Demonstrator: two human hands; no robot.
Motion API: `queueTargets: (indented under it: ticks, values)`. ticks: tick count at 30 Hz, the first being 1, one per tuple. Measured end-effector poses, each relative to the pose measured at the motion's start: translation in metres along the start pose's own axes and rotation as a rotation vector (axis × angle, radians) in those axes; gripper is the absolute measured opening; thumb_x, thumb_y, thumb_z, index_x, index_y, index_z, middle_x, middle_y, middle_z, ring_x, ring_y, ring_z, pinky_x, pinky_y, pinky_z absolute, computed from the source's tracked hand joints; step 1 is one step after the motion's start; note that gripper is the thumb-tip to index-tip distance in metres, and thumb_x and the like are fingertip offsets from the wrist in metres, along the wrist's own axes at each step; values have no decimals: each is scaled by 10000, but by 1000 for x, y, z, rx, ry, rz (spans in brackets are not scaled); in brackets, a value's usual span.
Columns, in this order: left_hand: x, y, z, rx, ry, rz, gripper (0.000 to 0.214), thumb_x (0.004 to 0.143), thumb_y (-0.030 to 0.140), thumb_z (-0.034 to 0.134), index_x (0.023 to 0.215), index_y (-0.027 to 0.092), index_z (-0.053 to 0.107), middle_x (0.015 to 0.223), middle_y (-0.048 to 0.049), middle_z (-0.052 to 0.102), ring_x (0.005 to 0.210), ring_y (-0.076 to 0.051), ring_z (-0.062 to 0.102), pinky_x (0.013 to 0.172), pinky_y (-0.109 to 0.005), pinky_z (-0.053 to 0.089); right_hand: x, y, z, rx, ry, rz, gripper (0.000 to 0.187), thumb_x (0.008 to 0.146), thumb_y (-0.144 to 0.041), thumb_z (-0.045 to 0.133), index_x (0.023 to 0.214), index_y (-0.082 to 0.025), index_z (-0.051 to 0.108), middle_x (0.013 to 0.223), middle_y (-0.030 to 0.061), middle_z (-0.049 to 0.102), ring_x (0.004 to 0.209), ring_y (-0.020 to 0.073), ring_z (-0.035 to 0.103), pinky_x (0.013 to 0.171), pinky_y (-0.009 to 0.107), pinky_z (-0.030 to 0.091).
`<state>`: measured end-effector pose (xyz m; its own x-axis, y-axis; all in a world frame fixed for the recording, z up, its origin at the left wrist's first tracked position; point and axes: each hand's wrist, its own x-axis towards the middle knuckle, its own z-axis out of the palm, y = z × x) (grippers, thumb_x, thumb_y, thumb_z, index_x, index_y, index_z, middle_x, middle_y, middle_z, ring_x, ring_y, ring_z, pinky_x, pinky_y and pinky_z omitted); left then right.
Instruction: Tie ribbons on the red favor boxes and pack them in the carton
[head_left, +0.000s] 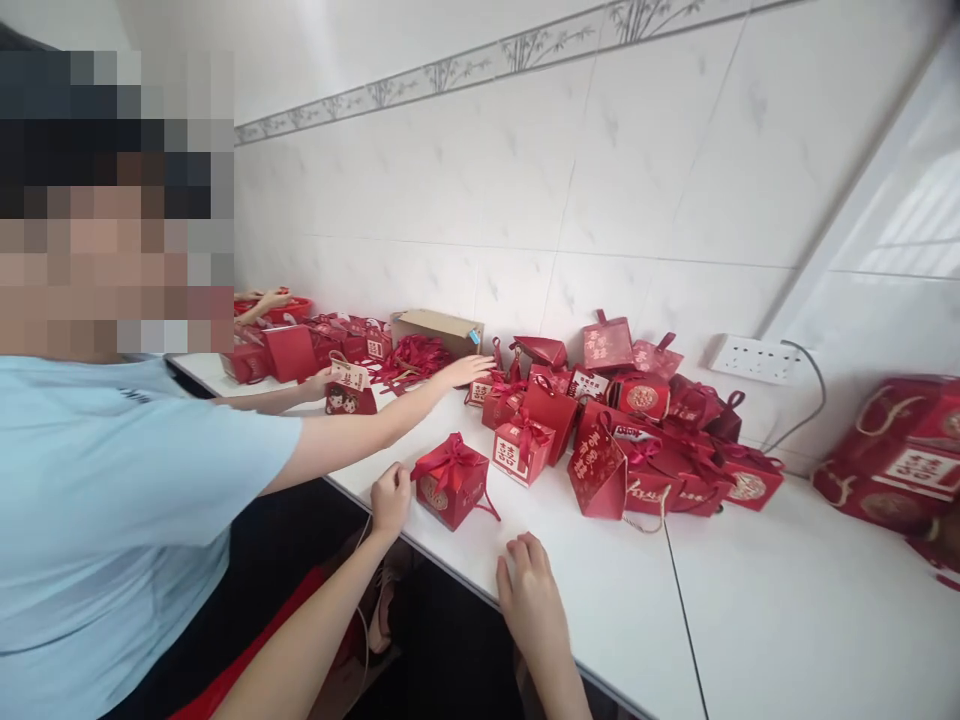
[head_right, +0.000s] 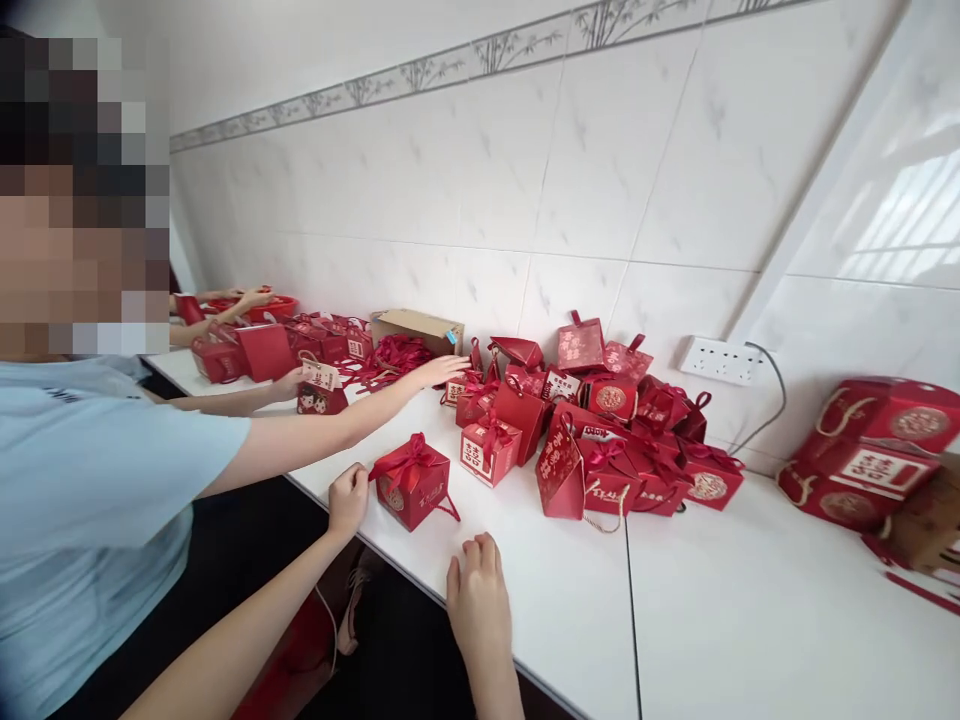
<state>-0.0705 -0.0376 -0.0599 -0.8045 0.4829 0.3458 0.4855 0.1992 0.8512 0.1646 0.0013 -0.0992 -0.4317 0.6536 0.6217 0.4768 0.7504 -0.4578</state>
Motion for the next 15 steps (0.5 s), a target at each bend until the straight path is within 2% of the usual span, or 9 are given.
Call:
queueTargets:
  ticks: [3,10,13,15]
  values:
    - [0,-3,2,10,-17,-34,321,892,333,542,1159,155,546,1158,-82,582,978,-204,600,822,-405,523,-2,1,0,-34,16,-40,139,868,-162,405,937,-184,525,989,150,565,955,298,597,777,464,562]
    - [-1,-5,4,-25,-44,-70,318,895,335,537,1160,160,547,1164,-82,580,980,-202,598,825,-404,522,-7,12,7,-96,56,-123,162,884,-204,421,976,-164,548,999,149,586,972,290,592,792,443,556]
    - [-4,-5,3,-51,-45,-58,242,895,335,534,1016,134,592,972,-49,630,822,-153,615,737,-342,526,-12,28,21,-97,115,-175,168,901,-240,412,945,-185,565,952,135,615,943,291,613,770,432,563]
    - [-5,-6,4,-66,-43,-30,238,886,273,496,712,135,583,660,0,587,616,-128,567,639,-292,478,-15,40,35,-100,201,-188,187,911,-265,408,907,-195,581,919,130,630,874,275,638,731,399,574]
